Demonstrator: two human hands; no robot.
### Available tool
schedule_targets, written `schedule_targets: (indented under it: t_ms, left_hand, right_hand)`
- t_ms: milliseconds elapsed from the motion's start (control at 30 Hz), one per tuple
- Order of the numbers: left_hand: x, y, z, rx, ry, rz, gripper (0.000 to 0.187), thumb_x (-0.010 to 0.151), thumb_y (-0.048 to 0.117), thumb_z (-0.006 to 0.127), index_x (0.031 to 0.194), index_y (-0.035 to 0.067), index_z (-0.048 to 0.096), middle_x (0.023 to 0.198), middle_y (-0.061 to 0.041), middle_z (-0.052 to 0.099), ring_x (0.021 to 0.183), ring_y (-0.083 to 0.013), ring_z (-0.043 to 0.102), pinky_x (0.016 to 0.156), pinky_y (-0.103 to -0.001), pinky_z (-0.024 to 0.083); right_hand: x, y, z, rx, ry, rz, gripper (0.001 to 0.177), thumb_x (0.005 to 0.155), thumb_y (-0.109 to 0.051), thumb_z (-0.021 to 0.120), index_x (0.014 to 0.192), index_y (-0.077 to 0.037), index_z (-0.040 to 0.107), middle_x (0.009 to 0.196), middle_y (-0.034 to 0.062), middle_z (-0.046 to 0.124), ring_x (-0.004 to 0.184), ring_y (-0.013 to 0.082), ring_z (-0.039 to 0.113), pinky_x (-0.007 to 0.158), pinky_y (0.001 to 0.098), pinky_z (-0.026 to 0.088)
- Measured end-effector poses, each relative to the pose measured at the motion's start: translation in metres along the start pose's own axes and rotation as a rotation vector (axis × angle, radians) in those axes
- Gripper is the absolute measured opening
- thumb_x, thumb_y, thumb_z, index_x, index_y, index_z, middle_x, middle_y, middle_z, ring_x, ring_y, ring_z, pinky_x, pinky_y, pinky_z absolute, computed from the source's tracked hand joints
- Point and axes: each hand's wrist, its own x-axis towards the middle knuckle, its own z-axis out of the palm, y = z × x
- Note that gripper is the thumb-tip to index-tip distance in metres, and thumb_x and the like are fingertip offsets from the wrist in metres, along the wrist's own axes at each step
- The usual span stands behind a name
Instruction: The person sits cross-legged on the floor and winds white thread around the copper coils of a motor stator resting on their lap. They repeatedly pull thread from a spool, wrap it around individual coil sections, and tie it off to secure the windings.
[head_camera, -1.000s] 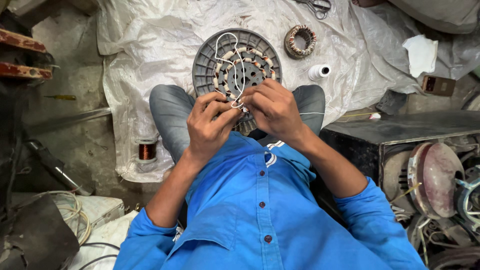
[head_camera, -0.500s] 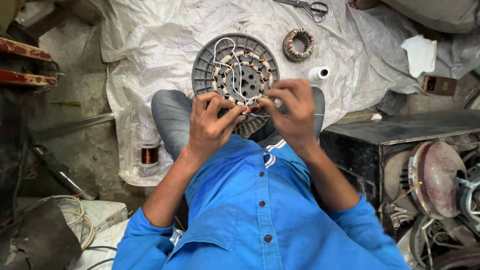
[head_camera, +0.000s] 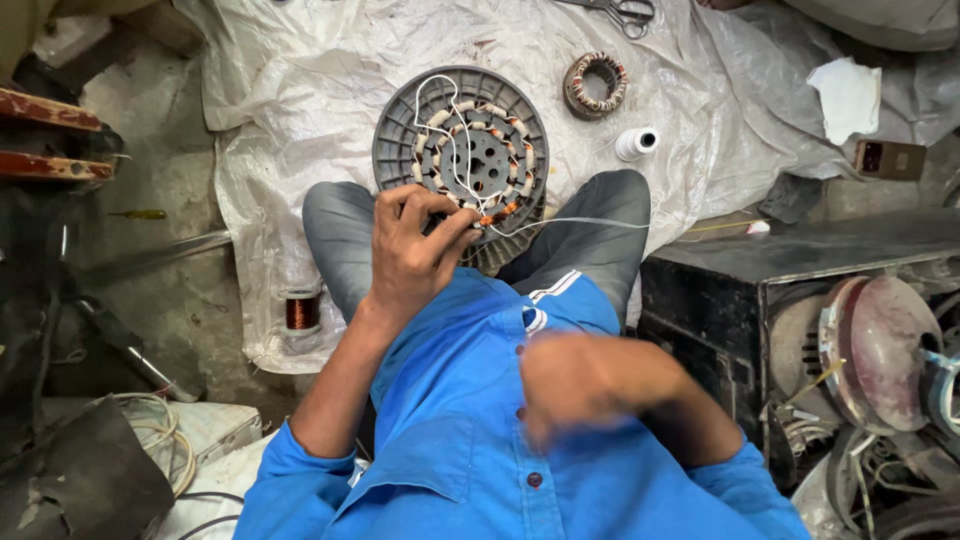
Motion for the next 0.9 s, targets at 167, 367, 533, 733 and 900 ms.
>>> schedule_targets:
  t_ms: [167,367,533,733,900]
  left_hand:
    - [-0.002,0.0,0.0,-0.009,0.005,-0.002,0.028,0.086,0.018,0.088,0.11,0.012,0.075,0.108,-0.004,0.061,0.111,-0.0278,0.05,0.095,-0.042,0.045]
    - [0.0,0.002,-0.002,-0.003,0.011,-0.007,0.028,0.085,0.018,0.088,0.108,0.012,0.074,0.107,-0.003,0.061,0.111,-0.0276,0.05,0.096,-0.043,0.046]
    - [-0.001,0.002,0.0,-0.007,0.01,-0.013,0.028,0.086,0.016,0.088,0.11,0.012,0.074,0.108,-0.004,0.061,0.112,-0.0282,0.05,0.095,-0.042,0.046]
    - [-0.001,0.002,-0.001,-0.014,0.007,-0.006,0.029,0.084,0.014,0.088,0.109,0.012,0.075,0.108,-0.003,0.061,0.111,-0.0275,0.05,0.095,-0.042,0.045]
    - [-0.001,0.001,-0.001,-0.014,0.018,-0.005,0.029,0.085,0.015,0.087,0.11,0.013,0.074,0.108,-0.003,0.061,0.111,-0.0275,0.05,0.095,-0.042,0.045]
  right_hand:
    - [0.006,-0.005,-0.017,-0.388,0.398,0.37,0.017,0.091,-0.024,0.077,0.093,-0.009,0.069,0.09,0.0061,0.07,0.084,0.026,0.064,0.074,0.0384,0.048]
    - [0.016,0.082,0.005,-0.695,0.713,0.58,0.034,0.084,-0.029,0.081,0.103,-0.002,0.072,0.094,0.0115,0.07,0.086,0.0288,0.064,0.078,0.0402,0.05]
    - [0.022,0.039,0.011,-0.629,0.5,0.399,0.013,0.091,-0.014,0.075,0.102,-0.005,0.074,0.076,0.0064,0.059,0.074,0.0246,0.058,0.073,0.0419,0.045]
    - [0.016,-0.066,-0.043,0.06,-0.179,-0.282,0.016,0.106,-0.014,0.071,0.118,-0.004,0.073,0.1,0.0037,0.066,0.093,0.0215,0.064,0.092,0.0414,0.055]
    - [0.015,-0.009,-0.041,-0.813,0.475,0.679,0.036,0.078,-0.043,0.08,0.087,-0.009,0.073,0.085,0.0068,0.07,0.082,0.0286,0.065,0.075,0.0425,0.049]
